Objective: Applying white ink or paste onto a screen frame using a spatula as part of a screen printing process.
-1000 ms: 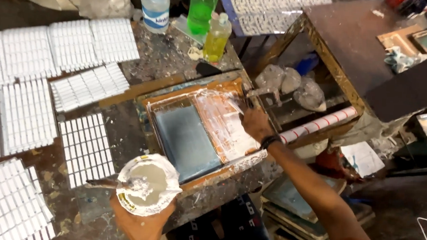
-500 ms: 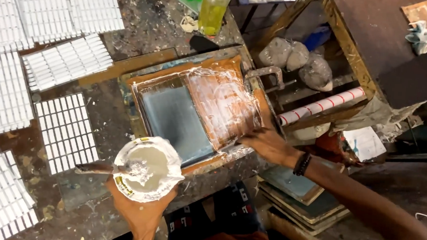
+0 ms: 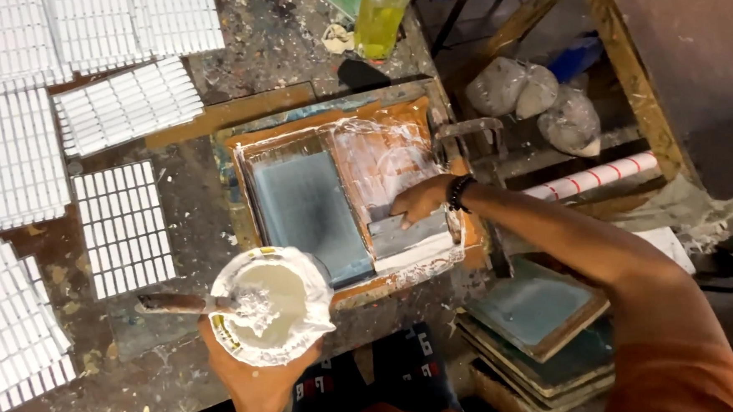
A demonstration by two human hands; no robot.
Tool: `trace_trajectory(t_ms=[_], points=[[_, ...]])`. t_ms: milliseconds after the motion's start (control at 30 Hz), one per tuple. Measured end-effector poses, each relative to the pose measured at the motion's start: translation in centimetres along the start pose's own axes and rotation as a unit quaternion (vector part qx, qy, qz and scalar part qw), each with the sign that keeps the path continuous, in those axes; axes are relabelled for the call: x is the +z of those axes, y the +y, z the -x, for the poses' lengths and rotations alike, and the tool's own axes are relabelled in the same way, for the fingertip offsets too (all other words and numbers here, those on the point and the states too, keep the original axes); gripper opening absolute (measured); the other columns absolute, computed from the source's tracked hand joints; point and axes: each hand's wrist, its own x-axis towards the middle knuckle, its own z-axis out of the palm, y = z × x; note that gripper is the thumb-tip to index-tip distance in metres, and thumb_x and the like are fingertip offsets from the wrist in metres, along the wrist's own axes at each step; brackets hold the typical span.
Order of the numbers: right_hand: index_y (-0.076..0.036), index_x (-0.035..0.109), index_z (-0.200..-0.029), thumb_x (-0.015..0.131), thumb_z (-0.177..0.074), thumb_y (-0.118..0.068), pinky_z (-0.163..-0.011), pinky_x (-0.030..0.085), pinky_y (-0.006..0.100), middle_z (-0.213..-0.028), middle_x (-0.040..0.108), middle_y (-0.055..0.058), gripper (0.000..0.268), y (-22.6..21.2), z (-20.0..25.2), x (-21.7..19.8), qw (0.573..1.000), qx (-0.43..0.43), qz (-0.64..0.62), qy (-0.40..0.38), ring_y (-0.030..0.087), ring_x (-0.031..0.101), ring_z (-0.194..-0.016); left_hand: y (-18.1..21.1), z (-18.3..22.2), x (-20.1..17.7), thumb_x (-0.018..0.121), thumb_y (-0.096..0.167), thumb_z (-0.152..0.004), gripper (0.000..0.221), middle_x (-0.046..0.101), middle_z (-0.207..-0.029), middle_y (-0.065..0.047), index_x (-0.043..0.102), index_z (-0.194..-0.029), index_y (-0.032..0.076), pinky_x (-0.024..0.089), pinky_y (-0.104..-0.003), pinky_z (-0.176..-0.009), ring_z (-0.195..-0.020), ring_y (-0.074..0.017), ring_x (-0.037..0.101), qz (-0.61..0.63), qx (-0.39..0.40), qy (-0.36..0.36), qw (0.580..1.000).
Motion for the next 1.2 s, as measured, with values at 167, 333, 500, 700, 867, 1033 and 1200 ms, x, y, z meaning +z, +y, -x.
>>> trace_trajectory(t_ms=[167,333,500,700,867,1033,1200], points=[[-0.003,0.064,-0.122,0.065,-0.093,-0.034,-0.083,0.052,0.044,-0.102,0.072,0.009,0.043,3.6,-3.0,0.3,0.991,0.047,-0.052,-0.116,0.022,0.063,-0.092,-0.4,-0.5,0.5,0.098,0.013,-0.043,0.115,0.065,-0.12,-0.015,0.036,-0.138,-0.002,0.057,-0.037,-0.09,-0.105,-0.0222,0.067,-0.005,-0.033,-0.021,0.999],[-0.005,0.063,-0.127,0.073,-0.089,-0.041,-0.084,0.046,0.039,-0.107,0.065,0.003,0.053,10.5,-6.7,2.8,0.98,0.004,-0.118,-0.162,0.018,0.055,-0.096,-1.5,-0.8,1.6,0.099,0.01,-0.039,0.111,0.067,-0.115,-0.014,0.042,-0.135,0.001,0.059,-0.036,-0.086,-0.101,-0.0213,0.07,0.015,-0.053,-0.042,0.998],[-0.008,0.055,-0.142,0.068,-0.095,-0.05,-0.101,0.045,0.045,-0.134,0.056,0.005,0.064,2.1,2.7,-4.3,0.988,0.062,-0.126,-0.068,0.022,0.053,-0.118,1.8,-4.0,3.8,0.099,0.011,-0.044,0.093,0.075,-0.106,-0.014,0.055,-0.126,0.001,0.062,-0.036,-0.081,-0.094,-0.0212,0.076,0.061,-0.036,-0.065,0.995],[-0.004,0.049,-0.129,0.067,-0.104,-0.04,-0.093,0.043,0.035,-0.122,0.045,-0.002,0.048,-4.5,15.1,-3.1,0.874,0.044,-0.304,0.377,0.012,0.044,-0.11,2.8,-3.9,5.7,0.1,0.02,-0.049,0.094,0.074,-0.109,-0.012,0.05,-0.127,0.0,0.062,-0.034,-0.082,-0.097,-0.0197,0.076,0.111,0.006,-0.053,0.992],[0.002,0.066,-0.104,0.065,-0.107,-0.022,-0.076,0.048,0.032,-0.092,0.059,0.002,0.024,-14.2,22.6,0.0,0.689,-0.014,-0.315,0.653,0.013,0.054,-0.086,6.7,-3.7,7.4,0.104,0.026,-0.044,0.099,0.075,-0.108,-0.012,0.054,-0.126,0.002,0.061,-0.035,-0.082,-0.096,-0.0221,0.076,0.014,-0.037,-0.053,0.998],[0.001,0.065,-0.12,0.06,-0.107,-0.019,-0.082,0.051,0.028,-0.107,0.069,0.004,0.024,-26.7,26.5,1.3,0.604,-0.099,-0.063,0.789,0.01,0.062,-0.095,7.5,-2.5,9.4,0.102,0.027,-0.045,0.105,0.07,-0.117,-0.015,0.051,-0.133,0.003,0.061,-0.037,-0.086,-0.104,-0.0273,0.074,0.076,0.01,-0.08,0.994],[0.004,0.075,-0.096,0.069,-0.096,-0.019,-0.054,0.043,0.03,-0.074,0.068,0.01,0.023,-27.0,27.2,5.0,0.539,0.042,0.068,0.838,0.015,0.059,-0.056,9.2,-1.0,10.2,0.102,0.033,-0.047,0.109,0.065,-0.125,-0.016,0.05,-0.137,0.003,0.06,-0.039,-0.091,-0.112,-0.0293,0.071,0.122,0.061,-0.084,0.987]])
